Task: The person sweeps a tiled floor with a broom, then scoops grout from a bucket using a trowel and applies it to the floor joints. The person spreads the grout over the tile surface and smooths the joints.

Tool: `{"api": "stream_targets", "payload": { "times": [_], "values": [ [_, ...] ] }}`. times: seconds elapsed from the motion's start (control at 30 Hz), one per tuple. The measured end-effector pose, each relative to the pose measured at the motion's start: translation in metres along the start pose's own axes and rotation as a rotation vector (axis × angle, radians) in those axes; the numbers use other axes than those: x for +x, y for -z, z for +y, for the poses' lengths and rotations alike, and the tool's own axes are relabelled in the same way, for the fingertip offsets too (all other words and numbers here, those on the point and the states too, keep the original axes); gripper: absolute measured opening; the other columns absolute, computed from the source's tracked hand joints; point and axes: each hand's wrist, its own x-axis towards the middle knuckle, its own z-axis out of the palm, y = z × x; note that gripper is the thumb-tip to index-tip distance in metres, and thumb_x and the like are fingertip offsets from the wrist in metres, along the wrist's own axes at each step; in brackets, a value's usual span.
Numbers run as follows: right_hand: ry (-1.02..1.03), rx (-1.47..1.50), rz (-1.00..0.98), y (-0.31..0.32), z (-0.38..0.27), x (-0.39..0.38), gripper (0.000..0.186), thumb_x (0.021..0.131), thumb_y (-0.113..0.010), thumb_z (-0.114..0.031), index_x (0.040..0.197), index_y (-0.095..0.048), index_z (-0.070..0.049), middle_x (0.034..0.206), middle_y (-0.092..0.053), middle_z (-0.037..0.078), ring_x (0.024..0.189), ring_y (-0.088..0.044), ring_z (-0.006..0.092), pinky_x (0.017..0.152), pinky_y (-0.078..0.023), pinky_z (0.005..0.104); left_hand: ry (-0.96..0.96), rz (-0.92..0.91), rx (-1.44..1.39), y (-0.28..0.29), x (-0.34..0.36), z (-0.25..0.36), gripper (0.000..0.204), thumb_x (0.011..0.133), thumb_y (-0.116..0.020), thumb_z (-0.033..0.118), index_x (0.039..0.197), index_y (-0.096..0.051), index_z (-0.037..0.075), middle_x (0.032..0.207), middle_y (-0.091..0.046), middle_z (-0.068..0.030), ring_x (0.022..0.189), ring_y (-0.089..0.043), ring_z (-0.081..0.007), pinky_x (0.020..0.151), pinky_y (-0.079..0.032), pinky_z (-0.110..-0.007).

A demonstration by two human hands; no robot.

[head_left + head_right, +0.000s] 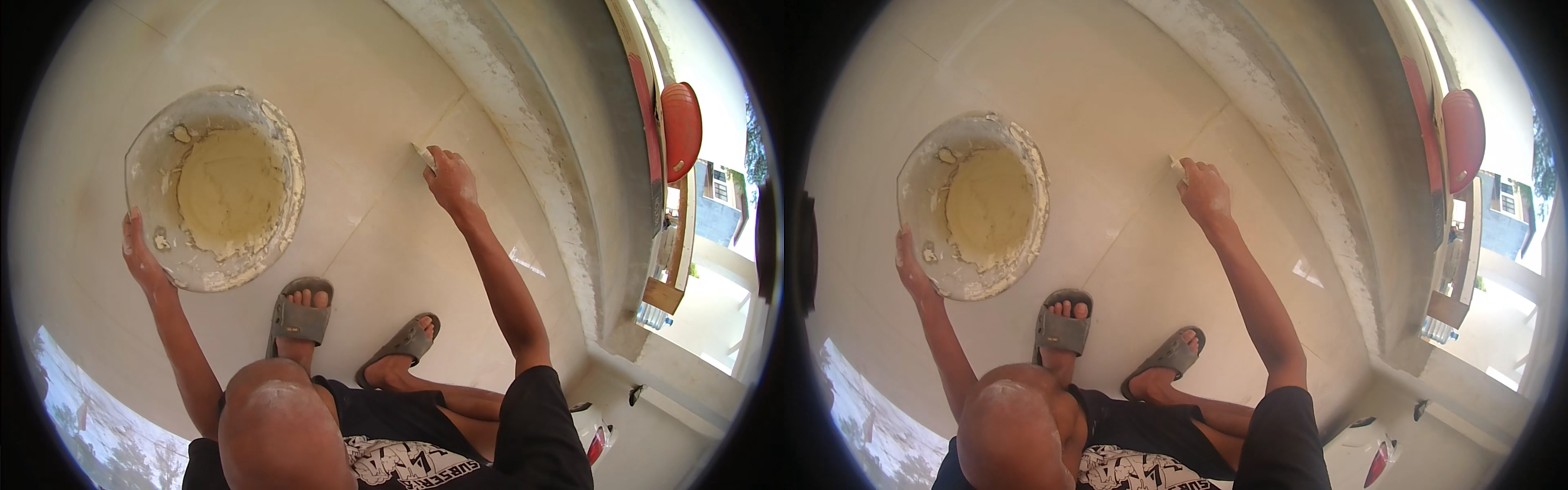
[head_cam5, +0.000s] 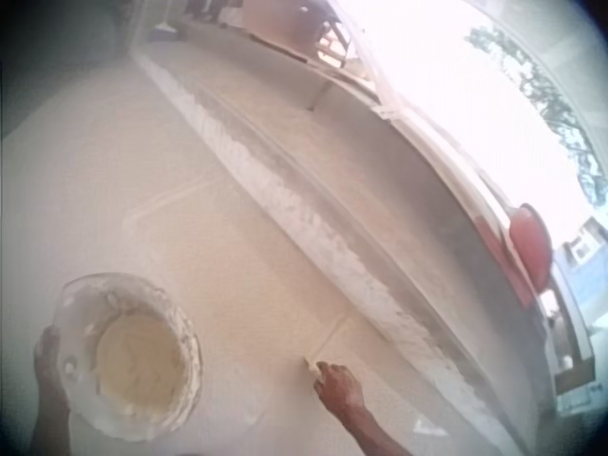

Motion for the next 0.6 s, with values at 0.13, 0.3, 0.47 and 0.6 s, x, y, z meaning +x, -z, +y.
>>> {"api": "stream_targets", "payload": {
  "times": [0.13, 0.3, 0.47, 0.6],
  "values": [
    [0.051, 0.038, -0.023, -0.010, -0.021, -0.029, 0.033, 0.079, -0.065, -0.014, 0.111, -0.059, -0.009, 0.100, -0.064, 0.012, 0.097, -0.059, 0.0305, 0.081, -0.051, 0.0439, 0.008, 0.026, 0.005, -0.002, -0.003, 0.004, 0.042, 0.093, -0.056, 0.033, 0.120, -0.055, 0.002, 0.108, -0.060, -0.0118, 0.094, -0.060, -0.0223, 0.081, -0.050, -0.032],
    [0.098, 0.093, 0.001, -0.018, -0.038, -0.061, 0.036, 0.075, -0.069, -0.009, 0.109, -0.059, -0.007, 0.097, -0.065, 0.012, 0.093, -0.060, 0.0302, 0.079, -0.052, 0.0423, -0.008, 0.009, 0.056, 0.002, 0.002, 0.000, 0.043, 0.093, -0.054, 0.035, 0.120, -0.056, 0.002, 0.107, -0.060, -0.0124, 0.093, -0.061, -0.0224, 0.080, -0.050, -0.032],
    [0.099, 0.145, -0.117, -0.016, -0.043, -0.081, 0.031, 0.079, -0.064, -0.011, 0.109, -0.060, -0.006, 0.098, -0.065, 0.013, 0.095, -0.061, 0.0311, 0.079, -0.051, 0.0423, -0.029, 0.006, 0.044, -0.001, 0.000, 0.000, 0.041, 0.093, -0.054, 0.034, 0.119, -0.056, 0.002, 0.107, -0.060, -0.0126, 0.094, -0.060, -0.0222, 0.081, -0.050, -0.032],
    [-0.046, 0.244, -0.347, 0.001, -0.042, -0.078, 0.028, 0.082, -0.062, -0.017, 0.107, -0.060, -0.003, 0.097, -0.066, 0.017, 0.093, -0.062, 0.0335, 0.077, -0.051, 0.0435, -0.018, 0.000, -0.021, 0.001, 0.002, -0.002, 0.040, 0.093, -0.055, 0.031, 0.119, -0.056, 0.001, 0.108, -0.060, -0.0117, 0.094, -0.060, -0.0216, 0.081, -0.050, -0.032]
  ]
}}
